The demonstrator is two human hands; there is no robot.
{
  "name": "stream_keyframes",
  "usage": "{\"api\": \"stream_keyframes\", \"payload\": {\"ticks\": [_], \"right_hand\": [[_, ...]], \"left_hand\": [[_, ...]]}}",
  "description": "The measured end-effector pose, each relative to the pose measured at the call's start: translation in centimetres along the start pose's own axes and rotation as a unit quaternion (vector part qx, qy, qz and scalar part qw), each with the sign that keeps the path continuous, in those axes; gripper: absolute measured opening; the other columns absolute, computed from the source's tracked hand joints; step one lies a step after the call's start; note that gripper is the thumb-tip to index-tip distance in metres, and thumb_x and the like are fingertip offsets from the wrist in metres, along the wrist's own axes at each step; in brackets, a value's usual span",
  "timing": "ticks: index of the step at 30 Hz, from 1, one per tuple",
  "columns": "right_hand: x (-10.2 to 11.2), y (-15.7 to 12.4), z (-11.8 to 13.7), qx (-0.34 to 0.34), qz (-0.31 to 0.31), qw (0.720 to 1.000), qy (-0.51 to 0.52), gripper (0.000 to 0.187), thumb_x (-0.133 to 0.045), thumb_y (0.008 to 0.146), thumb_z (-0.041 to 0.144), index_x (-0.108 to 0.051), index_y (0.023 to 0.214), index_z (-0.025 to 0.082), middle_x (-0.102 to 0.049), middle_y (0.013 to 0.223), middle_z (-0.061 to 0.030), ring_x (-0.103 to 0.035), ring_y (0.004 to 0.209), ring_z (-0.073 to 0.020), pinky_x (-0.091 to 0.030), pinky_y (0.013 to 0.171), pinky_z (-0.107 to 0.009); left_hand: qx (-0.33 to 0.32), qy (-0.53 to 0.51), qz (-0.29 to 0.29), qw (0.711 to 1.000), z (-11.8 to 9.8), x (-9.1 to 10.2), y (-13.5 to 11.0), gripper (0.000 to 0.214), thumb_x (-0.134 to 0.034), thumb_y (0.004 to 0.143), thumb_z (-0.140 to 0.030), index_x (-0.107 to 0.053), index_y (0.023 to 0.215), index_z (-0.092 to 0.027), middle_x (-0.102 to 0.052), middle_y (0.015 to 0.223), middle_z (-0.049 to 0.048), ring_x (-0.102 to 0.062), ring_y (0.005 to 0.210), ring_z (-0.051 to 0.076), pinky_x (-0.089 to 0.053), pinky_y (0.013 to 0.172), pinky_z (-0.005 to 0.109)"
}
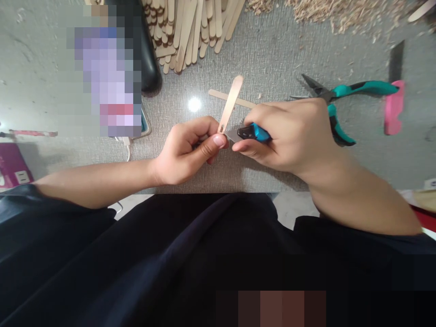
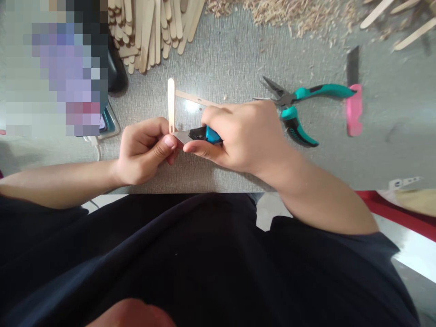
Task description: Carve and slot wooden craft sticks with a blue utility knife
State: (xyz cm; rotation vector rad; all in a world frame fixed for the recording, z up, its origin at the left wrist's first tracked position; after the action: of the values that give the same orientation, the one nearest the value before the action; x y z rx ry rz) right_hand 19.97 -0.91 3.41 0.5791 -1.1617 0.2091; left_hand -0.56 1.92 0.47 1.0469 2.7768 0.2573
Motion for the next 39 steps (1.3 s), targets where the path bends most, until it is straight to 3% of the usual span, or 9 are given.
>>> {"api": "stream_keyframes", "payload": {"ticks": [4, 10, 15, 19, 24, 28, 34, 39], "right_hand": [[-0.3, -0.1, -0.4, -0.004, 0.052, 0.999, -0.003, 0.084, -0.022, 0.115, 0.09, -0.065, 0.09, 0.023, -0.066, 0.073, -0.0022, -0.056, 0.062, -0.0177, -0.034, 0.06, -0.037], [-0.4, -0.1, -0.4, -0.011, 0.06, 0.998, 0.026, 0.086, -0.021, 0.115, 0.091, -0.065, 0.088, 0.022, -0.066, 0.071, -0.0012, -0.051, 0.06, -0.016, -0.031, 0.061, -0.035], [-0.6, 0.2, 0.0, -0.057, 0.141, 0.986, 0.064, 0.096, -0.008, 0.106, 0.1, -0.063, 0.086, 0.024, -0.066, 0.071, -0.0037, -0.054, 0.06, -0.0181, -0.029, 0.06, -0.036], [-0.6, 0.4, 0.5, -0.087, 0.196, 0.974, 0.066, 0.104, 0.002, 0.1, 0.103, -0.063, 0.087, 0.025, -0.063, 0.069, -0.0053, -0.052, 0.061, -0.0202, -0.027, 0.061, -0.037], [-0.5, 0.6, 1.1, -0.094, 0.234, 0.965, 0.066, 0.101, -0.001, 0.104, 0.1, -0.066, 0.092, 0.024, -0.069, 0.075, -0.0088, -0.057, 0.066, -0.0234, -0.03, 0.064, -0.039], [-0.6, 0.4, 0.9, -0.082, 0.197, 0.976, 0.049, 0.103, 0.0, 0.106, 0.098, -0.07, 0.099, 0.022, -0.075, 0.082, -0.0104, -0.061, 0.068, -0.0238, -0.032, 0.064, -0.04], [-0.4, 0.2, 0.6, -0.03, 0.073, 0.996, 0.039, 0.09, -0.018, 0.114, 0.09, -0.072, 0.108, 0.018, -0.078, 0.087, -0.0108, -0.068, 0.071, -0.0235, -0.036, 0.065, -0.041], [-0.4, 0.2, 0.3, -0.075, 0.071, 0.994, 0.025, 0.084, -0.022, 0.113, 0.089, -0.072, 0.113, 0.022, -0.078, 0.096, -0.0131, -0.073, 0.084, -0.0273, -0.045, 0.073, -0.041]], "left_hand": [[0.007, -0.011, 0.001, 1.0, 0.0, -0.1, 0.0, 0.034, -0.066, 0.119, -0.041, -0.062, 0.09, -0.022, -0.064, 0.066, -0.0044, -0.05, 0.05, 0.005, -0.04, 0.047, 0.022], [0.026, -0.016, 0.011, 0.999, 0.1, -0.1, 0.0, 0.04, -0.067, 0.117, -0.051, -0.061, 0.089, -0.024, -0.065, 0.065, -0.0028, -0.053, 0.052, 0.007, -0.043, 0.049, 0.024], [0.02, -0.032, 0.033, 0.999, 0.2, -0.1, 0.2, 0.041, -0.071, 0.114, -0.048, -0.062, 0.083, -0.023, -0.062, 0.061, -0.0026, -0.051, 0.051, 0.008, -0.042, 0.047, 0.026], [0.043, -0.016, 0.068, 0.997, 0.4, -0.1, 0.4, 0.048, -0.076, 0.109, -0.059, -0.063, 0.079, -0.024, -0.059, 0.056, -0.0021, -0.052, 0.049, 0.01, -0.042, 0.045, 0.027], [0.067, -0.043, 0.08, 0.994, 0.4, -0.3, 0.5, 0.055, -0.079, 0.104, -0.069, -0.063, 0.079, -0.023, -0.06, 0.057, -0.0015, -0.054, 0.05, 0.01, -0.044, 0.046, 0.028], [0.074, -0.045, 0.059, 0.995, 0.4, -0.3, 0.4, 0.054, -0.078, 0.107, -0.066, -0.062, 0.079, -0.023, -0.061, 0.06, -0.0016, -0.055, 0.051, 0.01, -0.044, 0.047, 0.027], [0.101, -0.08, 0.051, 0.99, 0.7, -0.2, 0.4, 0.051, -0.077, 0.108, -0.063, -0.061, 0.083, -0.022, -0.062, 0.06, -0.0036, -0.05, 0.043, 0.006, -0.039, 0.04, 0.022], [0.098, -0.097, 0.019, 0.99, 1.0, 0.1, 0.3, 0.05, -0.081, 0.106, -0.064, -0.063, 0.084, -0.022, -0.061, 0.058, -0.0048, -0.051, 0.041, 0.005, -0.039, 0.037, 0.018]]}}
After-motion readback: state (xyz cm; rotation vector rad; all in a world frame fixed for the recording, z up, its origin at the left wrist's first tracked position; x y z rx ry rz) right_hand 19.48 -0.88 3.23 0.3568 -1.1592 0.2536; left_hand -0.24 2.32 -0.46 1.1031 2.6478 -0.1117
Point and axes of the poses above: each hand's wrist, its own y-axis towards the middle knuckle, its own x-axis out of the back of the hand, z = x × y, the point moved 4 cm from there along y, towards the middle knuckle
